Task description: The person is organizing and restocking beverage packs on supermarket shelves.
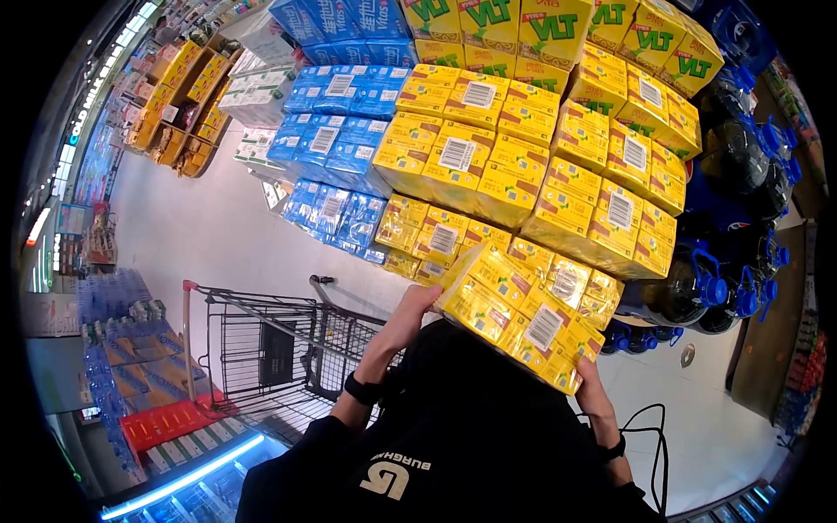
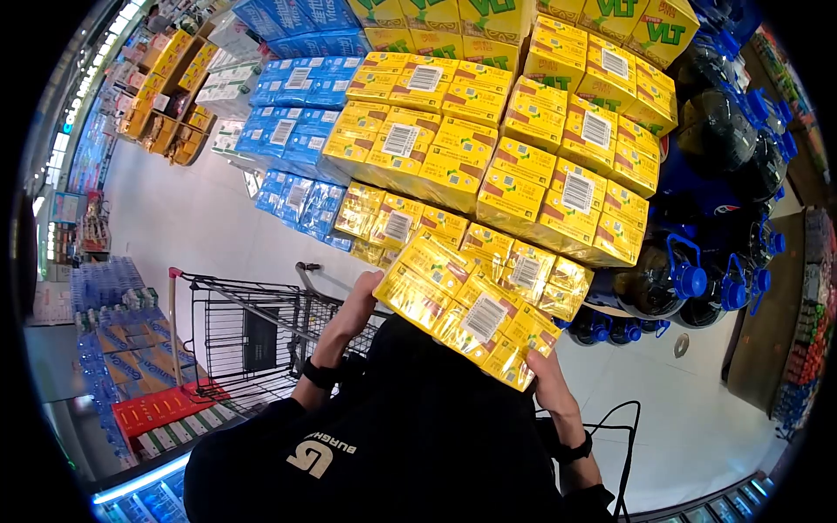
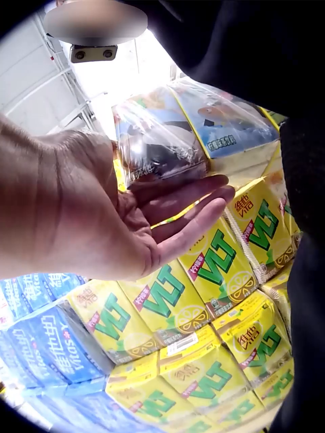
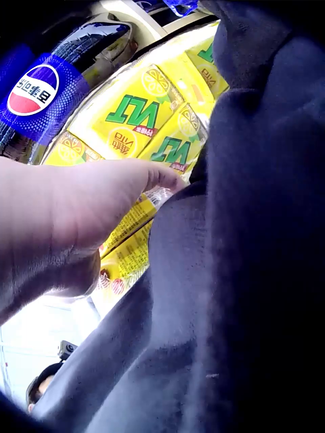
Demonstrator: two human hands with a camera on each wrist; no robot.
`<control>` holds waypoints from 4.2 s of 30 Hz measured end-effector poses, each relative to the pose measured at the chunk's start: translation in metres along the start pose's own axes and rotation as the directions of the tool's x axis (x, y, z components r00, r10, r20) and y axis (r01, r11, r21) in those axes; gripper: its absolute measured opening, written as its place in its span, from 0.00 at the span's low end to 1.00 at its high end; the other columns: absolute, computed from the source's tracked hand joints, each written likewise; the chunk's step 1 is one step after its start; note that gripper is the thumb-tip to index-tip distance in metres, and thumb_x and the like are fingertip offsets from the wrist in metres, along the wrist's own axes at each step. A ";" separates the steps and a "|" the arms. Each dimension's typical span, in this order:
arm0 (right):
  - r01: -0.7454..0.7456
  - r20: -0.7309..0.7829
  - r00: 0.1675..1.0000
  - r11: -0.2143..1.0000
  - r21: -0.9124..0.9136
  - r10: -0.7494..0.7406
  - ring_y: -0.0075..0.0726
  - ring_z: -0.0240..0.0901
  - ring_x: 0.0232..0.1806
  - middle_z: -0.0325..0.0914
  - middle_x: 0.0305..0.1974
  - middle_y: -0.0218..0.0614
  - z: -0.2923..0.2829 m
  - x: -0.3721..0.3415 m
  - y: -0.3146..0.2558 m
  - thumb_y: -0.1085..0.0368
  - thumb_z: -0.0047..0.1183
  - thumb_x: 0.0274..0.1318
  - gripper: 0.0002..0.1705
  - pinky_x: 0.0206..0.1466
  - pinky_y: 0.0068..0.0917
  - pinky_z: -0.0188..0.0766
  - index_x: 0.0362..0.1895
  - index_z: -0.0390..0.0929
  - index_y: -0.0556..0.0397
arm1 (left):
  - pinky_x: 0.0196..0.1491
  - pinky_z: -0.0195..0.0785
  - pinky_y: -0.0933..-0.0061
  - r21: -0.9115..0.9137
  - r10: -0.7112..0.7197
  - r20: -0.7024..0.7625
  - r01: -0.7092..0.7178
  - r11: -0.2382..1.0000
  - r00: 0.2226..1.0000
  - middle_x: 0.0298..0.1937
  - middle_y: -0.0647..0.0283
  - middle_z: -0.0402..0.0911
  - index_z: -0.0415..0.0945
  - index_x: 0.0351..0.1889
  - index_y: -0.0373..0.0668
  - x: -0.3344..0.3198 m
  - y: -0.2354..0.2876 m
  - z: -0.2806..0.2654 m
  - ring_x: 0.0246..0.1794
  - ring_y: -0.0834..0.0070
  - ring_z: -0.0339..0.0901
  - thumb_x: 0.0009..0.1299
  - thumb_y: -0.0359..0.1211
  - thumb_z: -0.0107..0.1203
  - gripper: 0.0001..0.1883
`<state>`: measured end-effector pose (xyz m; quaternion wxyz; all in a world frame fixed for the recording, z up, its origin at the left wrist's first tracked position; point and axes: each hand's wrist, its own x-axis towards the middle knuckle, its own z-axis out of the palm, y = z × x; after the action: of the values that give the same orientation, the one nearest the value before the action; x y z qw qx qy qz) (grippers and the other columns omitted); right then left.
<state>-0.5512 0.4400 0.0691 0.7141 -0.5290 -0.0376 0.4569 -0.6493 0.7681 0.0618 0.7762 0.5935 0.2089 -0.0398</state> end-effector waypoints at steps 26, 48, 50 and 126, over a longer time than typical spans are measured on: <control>0.372 0.017 0.903 0.763 -0.529 -0.429 0.48 0.60 0.64 0.61 0.61 0.49 0.094 0.071 -0.077 0.34 0.41 0.62 0.48 0.67 0.39 0.55 0.70 0.49 0.59 | 0.57 0.71 0.71 -0.410 -0.244 -0.009 0.218 0.885 0.970 0.63 0.54 0.71 0.58 0.68 0.37 -0.012 0.026 -0.060 0.59 0.69 0.72 0.73 0.38 0.51 0.29; 0.294 -0.112 0.947 0.952 -0.081 -0.302 0.34 0.60 0.63 0.60 0.64 0.39 0.066 0.073 -0.063 0.31 0.28 0.68 0.43 0.65 0.35 0.59 0.70 0.49 0.51 | 0.57 0.70 0.65 -0.459 0.137 0.117 -0.069 0.886 0.984 0.61 0.52 0.72 0.59 0.67 0.37 0.030 0.016 -0.027 0.57 0.63 0.74 0.73 0.49 0.49 0.32; 0.302 -0.129 0.943 0.952 -0.049 -0.306 0.34 0.61 0.63 0.61 0.64 0.39 0.057 0.069 -0.064 0.31 0.29 0.68 0.42 0.64 0.34 0.60 0.70 0.50 0.51 | 0.57 0.70 0.65 -0.329 0.196 0.123 -0.147 0.933 0.973 0.60 0.52 0.72 0.59 0.67 0.37 0.031 0.022 -0.011 0.57 0.62 0.74 0.73 0.48 0.51 0.31; 0.197 -0.099 0.973 0.974 -0.111 -0.208 0.34 0.58 0.65 0.62 0.63 0.41 -0.002 0.051 -0.078 0.52 0.47 0.67 0.35 0.68 0.31 0.54 0.68 0.52 0.59 | 0.46 0.74 0.76 -0.183 0.013 -0.291 -0.069 0.981 0.957 0.50 0.63 0.77 0.67 0.61 0.39 0.059 0.000 0.043 0.47 0.78 0.76 0.77 0.36 0.46 0.18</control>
<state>-0.4729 0.4721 0.1079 0.7305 -0.5820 -0.0751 0.3493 -0.5836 0.7387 0.0489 0.7916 0.5197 0.3104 0.0838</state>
